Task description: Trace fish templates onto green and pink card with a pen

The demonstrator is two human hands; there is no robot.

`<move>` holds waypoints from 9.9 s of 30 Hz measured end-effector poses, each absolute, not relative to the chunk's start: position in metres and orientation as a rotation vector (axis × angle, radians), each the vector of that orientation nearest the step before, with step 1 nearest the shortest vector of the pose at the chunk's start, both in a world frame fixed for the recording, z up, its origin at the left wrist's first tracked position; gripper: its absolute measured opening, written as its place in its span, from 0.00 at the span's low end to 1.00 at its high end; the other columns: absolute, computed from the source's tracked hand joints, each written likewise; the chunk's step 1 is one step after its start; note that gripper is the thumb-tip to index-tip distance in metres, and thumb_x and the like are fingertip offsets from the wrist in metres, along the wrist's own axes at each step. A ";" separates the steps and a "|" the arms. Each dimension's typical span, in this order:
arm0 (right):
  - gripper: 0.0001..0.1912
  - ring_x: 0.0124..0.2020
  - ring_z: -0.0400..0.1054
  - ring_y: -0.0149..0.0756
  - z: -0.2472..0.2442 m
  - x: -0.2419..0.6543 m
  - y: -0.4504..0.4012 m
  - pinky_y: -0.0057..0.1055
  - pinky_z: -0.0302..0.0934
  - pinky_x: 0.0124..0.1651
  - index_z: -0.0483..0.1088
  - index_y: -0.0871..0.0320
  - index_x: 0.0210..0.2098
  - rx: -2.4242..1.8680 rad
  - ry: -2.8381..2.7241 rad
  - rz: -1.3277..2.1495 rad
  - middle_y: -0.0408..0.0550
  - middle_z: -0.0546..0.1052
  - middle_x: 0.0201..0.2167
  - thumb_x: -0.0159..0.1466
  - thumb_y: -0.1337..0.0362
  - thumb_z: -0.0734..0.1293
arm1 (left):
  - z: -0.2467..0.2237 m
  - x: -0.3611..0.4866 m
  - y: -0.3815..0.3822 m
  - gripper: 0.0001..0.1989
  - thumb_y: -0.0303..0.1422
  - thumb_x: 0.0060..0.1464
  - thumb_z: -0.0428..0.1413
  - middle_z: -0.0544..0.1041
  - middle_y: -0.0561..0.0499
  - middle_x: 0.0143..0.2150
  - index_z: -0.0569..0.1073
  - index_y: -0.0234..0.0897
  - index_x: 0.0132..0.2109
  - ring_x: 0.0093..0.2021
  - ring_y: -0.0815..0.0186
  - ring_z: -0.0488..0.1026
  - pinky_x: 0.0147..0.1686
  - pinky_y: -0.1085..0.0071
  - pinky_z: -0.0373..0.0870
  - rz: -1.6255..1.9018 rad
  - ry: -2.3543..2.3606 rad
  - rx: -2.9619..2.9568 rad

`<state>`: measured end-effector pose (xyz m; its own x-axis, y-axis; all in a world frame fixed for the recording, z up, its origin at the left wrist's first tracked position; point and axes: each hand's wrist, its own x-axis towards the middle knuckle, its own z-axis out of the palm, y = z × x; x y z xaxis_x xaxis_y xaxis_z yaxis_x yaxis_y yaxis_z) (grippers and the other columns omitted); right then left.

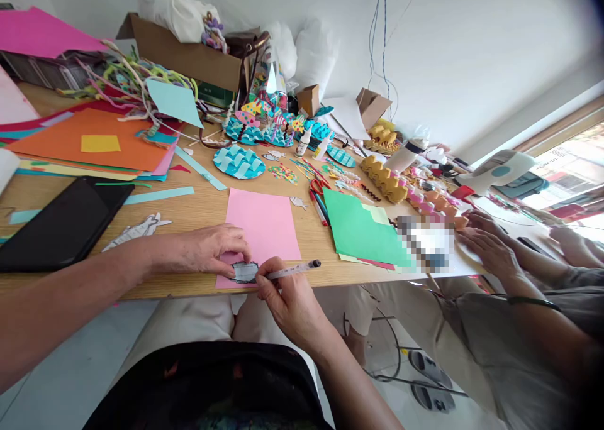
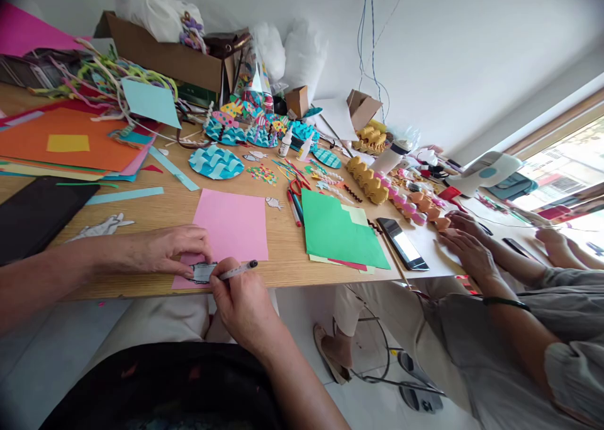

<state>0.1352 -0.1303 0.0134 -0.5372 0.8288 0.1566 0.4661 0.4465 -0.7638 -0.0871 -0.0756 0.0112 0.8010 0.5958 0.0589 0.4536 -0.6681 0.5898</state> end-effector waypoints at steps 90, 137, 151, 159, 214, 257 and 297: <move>0.20 0.41 0.66 0.39 0.007 0.149 -0.103 0.33 0.60 0.42 0.66 0.58 0.46 -1.068 -2.488 0.621 0.49 0.73 0.41 0.54 0.78 0.66 | 0.000 -0.071 -0.137 0.22 0.22 0.50 0.53 0.75 0.50 0.51 0.72 0.44 0.52 0.54 0.61 0.70 0.54 0.67 0.67 0.647 1.437 2.227; 0.11 0.45 0.69 0.39 0.010 0.183 -0.065 0.36 0.63 0.48 0.67 0.60 0.44 -0.887 -2.547 0.545 0.52 0.75 0.42 0.62 0.74 0.63 | 0.003 -0.105 -0.122 0.20 0.35 0.57 0.55 0.69 0.49 0.60 0.69 0.47 0.57 0.60 0.57 0.64 0.60 0.60 0.61 0.460 1.331 2.304; 0.10 0.45 0.69 0.37 0.012 0.190 -0.062 0.33 0.62 0.48 0.68 0.58 0.43 -0.923 -2.514 0.581 0.50 0.75 0.41 0.63 0.73 0.63 | -0.022 -0.095 -0.127 0.19 0.32 0.57 0.55 0.72 0.49 0.56 0.70 0.49 0.55 0.57 0.58 0.66 0.58 0.61 0.62 0.535 1.326 2.421; 0.10 0.44 0.70 0.37 0.013 0.183 -0.064 0.32 0.62 0.47 0.68 0.58 0.43 -0.936 -2.485 0.595 0.49 0.76 0.41 0.62 0.73 0.64 | -0.022 -0.097 -0.131 0.23 0.30 0.55 0.56 0.69 0.50 0.59 0.68 0.50 0.58 0.59 0.57 0.65 0.59 0.61 0.62 0.544 1.363 2.433; 0.04 0.19 0.57 0.28 0.000 0.117 -0.119 0.24 0.50 0.24 0.63 0.56 0.30 -1.007 -1.977 0.737 0.37 0.64 0.19 0.61 0.69 0.58 | -0.014 -0.090 -0.159 0.21 0.23 0.53 0.57 0.70 0.51 0.52 0.70 0.46 0.52 0.52 0.60 0.67 0.50 0.68 0.67 0.712 1.346 2.579; 0.05 0.21 0.63 0.29 -0.009 0.111 -0.118 0.24 0.54 0.26 0.64 0.56 0.32 -1.000 -2.023 0.617 0.40 0.71 0.21 0.60 0.70 0.59 | -0.017 -0.090 -0.160 0.18 0.25 0.56 0.55 0.70 0.50 0.52 0.71 0.47 0.52 0.53 0.61 0.67 0.51 0.68 0.67 0.778 1.364 2.562; 0.06 0.24 0.63 0.30 -0.001 0.116 -0.120 0.25 0.55 0.30 0.65 0.56 0.30 -1.036 -1.999 0.704 0.40 0.69 0.22 0.61 0.70 0.58 | -0.013 -0.090 -0.160 0.17 0.23 0.56 0.55 0.68 0.49 0.52 0.71 0.43 0.51 0.52 0.61 0.66 0.50 0.69 0.66 0.727 1.325 2.568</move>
